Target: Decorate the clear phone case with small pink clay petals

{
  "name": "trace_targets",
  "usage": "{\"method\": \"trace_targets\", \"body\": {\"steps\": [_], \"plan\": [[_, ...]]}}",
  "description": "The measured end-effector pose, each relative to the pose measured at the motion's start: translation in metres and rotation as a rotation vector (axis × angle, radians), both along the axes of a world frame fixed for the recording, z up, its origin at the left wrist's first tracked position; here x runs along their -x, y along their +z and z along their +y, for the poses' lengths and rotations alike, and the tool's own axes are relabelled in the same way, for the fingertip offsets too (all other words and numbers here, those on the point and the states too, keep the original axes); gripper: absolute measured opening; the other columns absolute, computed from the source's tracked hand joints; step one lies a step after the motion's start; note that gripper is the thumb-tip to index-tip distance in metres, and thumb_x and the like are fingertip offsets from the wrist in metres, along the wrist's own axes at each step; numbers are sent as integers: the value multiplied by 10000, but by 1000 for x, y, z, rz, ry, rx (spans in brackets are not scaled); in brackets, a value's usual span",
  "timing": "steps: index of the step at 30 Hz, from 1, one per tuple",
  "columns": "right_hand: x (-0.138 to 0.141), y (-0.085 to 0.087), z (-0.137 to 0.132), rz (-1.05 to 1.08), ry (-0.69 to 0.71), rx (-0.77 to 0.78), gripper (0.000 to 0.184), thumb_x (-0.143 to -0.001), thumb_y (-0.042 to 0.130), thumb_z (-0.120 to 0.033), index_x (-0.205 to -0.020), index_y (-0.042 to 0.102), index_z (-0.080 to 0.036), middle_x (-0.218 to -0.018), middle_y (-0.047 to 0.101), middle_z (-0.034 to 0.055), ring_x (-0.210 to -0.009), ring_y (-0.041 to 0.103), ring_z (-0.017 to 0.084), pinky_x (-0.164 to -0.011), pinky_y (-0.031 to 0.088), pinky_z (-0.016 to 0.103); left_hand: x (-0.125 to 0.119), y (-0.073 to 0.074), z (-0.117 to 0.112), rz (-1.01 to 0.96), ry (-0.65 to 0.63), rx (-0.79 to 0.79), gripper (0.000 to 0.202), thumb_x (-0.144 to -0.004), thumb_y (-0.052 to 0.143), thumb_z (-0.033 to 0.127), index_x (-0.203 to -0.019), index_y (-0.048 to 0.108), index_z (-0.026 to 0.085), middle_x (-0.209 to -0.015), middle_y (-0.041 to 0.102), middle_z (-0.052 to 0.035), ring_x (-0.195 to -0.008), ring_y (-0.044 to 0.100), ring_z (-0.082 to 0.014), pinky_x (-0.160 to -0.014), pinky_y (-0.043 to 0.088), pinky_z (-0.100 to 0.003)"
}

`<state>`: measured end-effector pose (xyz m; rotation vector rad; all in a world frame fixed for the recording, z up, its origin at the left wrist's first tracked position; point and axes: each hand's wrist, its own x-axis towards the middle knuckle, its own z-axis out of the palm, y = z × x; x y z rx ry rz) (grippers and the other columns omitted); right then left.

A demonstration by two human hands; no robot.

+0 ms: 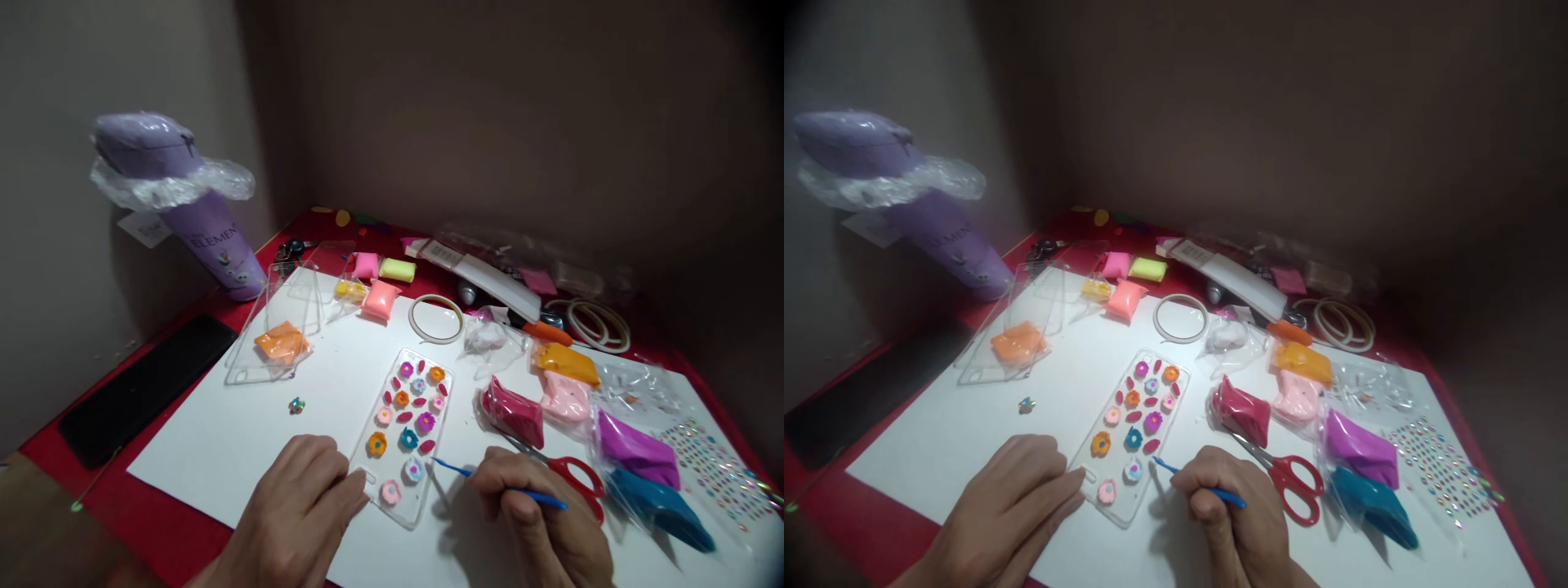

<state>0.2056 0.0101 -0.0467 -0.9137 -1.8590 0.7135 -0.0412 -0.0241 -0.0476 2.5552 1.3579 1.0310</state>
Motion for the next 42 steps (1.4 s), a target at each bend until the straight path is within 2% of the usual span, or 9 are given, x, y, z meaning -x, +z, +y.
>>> {"method": "trace_targets", "body": {"steps": [18, 25, 31, 36, 42], "plan": [[2, 1, 2, -23, 3, 14, 284, -1010, 363, -322, -853, 565, -199, -625, 533, -4, -540, 538, 132, -493, 404, 249, 0, -1, 0, 7, -3, 17, 202, -873, 443, 47, -879, 601, 173, -693, 508, -20, -677, 473, -161, -615, 387, -305], [3, 5, 2, -32, 1, 30, 250, -1000, 377, -277, -865, 574, -205, -638, 554, -6, -546, 549, 130, -497, 413, 243, 4, -8, 0, -6, -50, 23, 284, -790, 444, -37, -949, 616, 124, -737, 488, -47, -715, 447, -176, -625, 342, -324], [4, 4, -1, -36, -80, 54, 254, -991, 389, -225, -819, 575, -204, -657, 567, -8, -575, 564, 118, -538, 442, 230, 4, -9, -1, -3, -62, 17, 278, -781, 437, -31, -934, 609, 125, -770, 504, -65, -762, 446, -195, -651, 345, -340], [3, 2, -1, -30, -48, 47, 234, -985, 389, -220, -845, 577, -209, -663, 565, -8, -594, 567, 121, -547, 438, 235, 3, -5, 1, 36, -51, 19, 282, -792, 387, -45, -868, 601, 123, -719, 474, -47, -697, 398, -170, -614, 304, -320], [4, 5, 3, -45, 0, 62, 241, -989, 378, -234, -831, 559, -212, -654, 554, -15, -563, 543, 107, -520, 418, 226, 2, -4, 2, 26, -25, 6, 221, -806, 420, -49, -806, 565, 118, -731, 451, -39, -688, 366, -148, -613, 276, -312]]}}
